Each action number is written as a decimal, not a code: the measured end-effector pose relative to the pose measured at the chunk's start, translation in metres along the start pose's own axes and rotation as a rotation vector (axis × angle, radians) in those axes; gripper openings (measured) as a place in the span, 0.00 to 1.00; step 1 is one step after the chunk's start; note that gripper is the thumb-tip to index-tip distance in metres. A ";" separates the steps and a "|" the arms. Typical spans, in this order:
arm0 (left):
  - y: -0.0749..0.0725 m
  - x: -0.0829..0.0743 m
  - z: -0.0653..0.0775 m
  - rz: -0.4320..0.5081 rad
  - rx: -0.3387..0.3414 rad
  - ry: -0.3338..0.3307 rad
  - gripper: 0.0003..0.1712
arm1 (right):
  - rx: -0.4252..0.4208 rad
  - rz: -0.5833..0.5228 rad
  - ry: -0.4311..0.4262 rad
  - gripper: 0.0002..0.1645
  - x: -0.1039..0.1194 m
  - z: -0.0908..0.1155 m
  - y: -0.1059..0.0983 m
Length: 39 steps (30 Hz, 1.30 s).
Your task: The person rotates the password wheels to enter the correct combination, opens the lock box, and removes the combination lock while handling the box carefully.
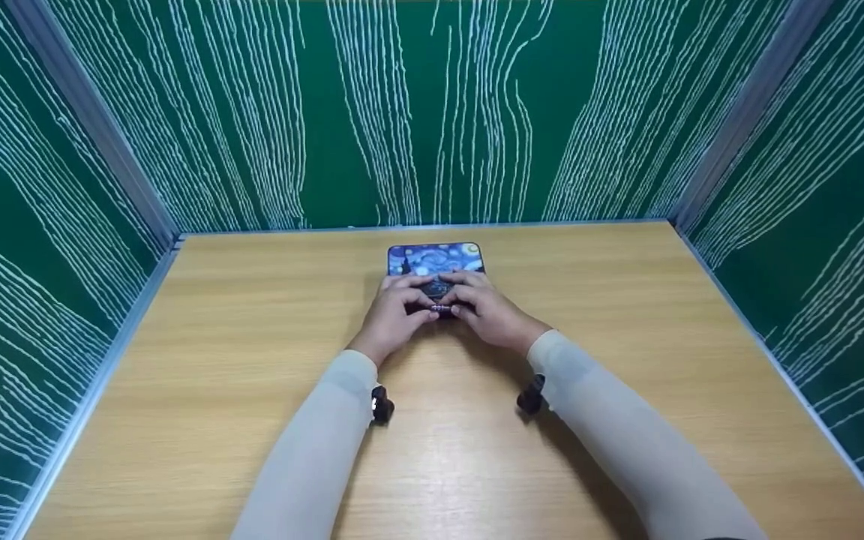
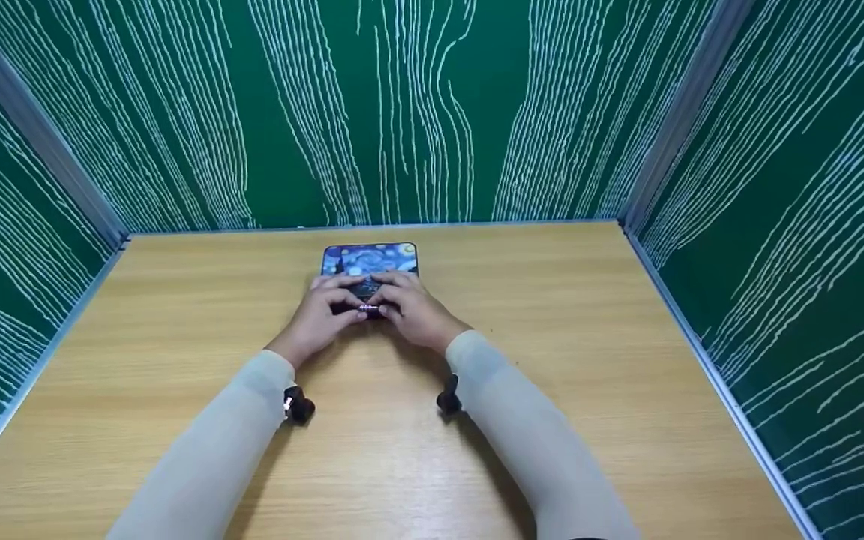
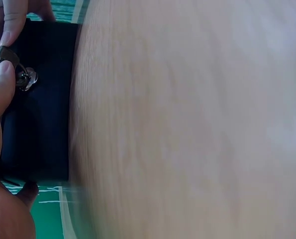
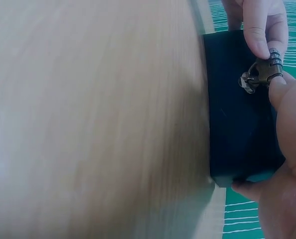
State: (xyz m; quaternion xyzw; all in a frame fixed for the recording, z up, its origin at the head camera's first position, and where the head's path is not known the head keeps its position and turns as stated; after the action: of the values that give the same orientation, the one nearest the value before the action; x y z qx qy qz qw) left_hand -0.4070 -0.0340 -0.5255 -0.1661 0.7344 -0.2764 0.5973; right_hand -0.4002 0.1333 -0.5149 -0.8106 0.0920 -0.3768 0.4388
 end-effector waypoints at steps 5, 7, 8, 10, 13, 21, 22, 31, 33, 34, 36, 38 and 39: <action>-0.001 0.000 -0.002 -0.004 0.012 -0.013 0.03 | -0.009 0.017 -0.008 0.12 0.000 -0.002 0.000; -0.002 0.000 -0.003 -0.009 0.012 -0.012 0.03 | -0.011 0.018 -0.002 0.11 0.000 -0.003 0.000; -0.002 0.000 -0.003 -0.011 0.011 -0.012 0.03 | -0.012 0.019 0.000 0.11 0.000 -0.003 0.000; -0.003 0.000 -0.003 -0.015 0.008 -0.009 0.03 | -0.016 0.023 0.004 0.10 0.000 -0.004 0.000; -0.004 -0.002 -0.003 -0.021 0.000 0.007 0.03 | -0.031 0.029 -0.007 0.08 0.001 -0.005 0.000; -0.007 -0.006 -0.003 -0.019 -0.018 0.027 0.04 | -0.057 0.015 -0.009 0.06 0.002 -0.008 -0.002; -0.007 -0.007 -0.004 -0.018 -0.017 0.022 0.04 | -0.054 0.018 -0.005 0.06 0.002 -0.007 -0.002; -0.003 -0.005 -0.003 0.001 -0.007 -0.006 0.04 | -0.004 -0.014 -0.005 0.08 0.003 -0.001 -0.006; -0.001 -0.002 -0.002 -0.004 -0.005 -0.018 0.03 | 0.013 -0.023 -0.012 0.08 0.004 0.000 -0.005; -0.001 -0.001 -0.002 -0.009 -0.005 -0.025 0.03 | 0.022 -0.020 -0.016 0.08 0.005 0.000 -0.004; 0.001 0.001 -0.002 -0.013 -0.002 -0.039 0.03 | 0.033 -0.003 -0.022 0.09 0.006 0.001 -0.003; 0.003 0.002 -0.002 -0.017 0.001 -0.046 0.03 | 0.036 0.050 -0.027 0.08 0.007 0.001 -0.002; 0.003 0.002 -0.001 -0.016 0.002 -0.046 0.03 | 0.038 0.083 -0.028 0.08 0.008 0.001 -0.002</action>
State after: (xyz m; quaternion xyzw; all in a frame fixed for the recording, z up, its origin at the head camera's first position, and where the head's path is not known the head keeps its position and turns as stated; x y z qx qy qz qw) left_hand -0.4086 -0.0322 -0.5289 -0.1778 0.7187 -0.2781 0.6120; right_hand -0.3945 0.1312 -0.5091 -0.8027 0.1123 -0.3486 0.4706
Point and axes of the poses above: each hand's wrist, its own z-axis away from the middle knuckle, its own y-axis out of the palm, x = y × z, the point moved 9 cm from there along -z, towards the middle knuckle, and after that the axes turned 9 degrees about -y, right-handed, at the moved point
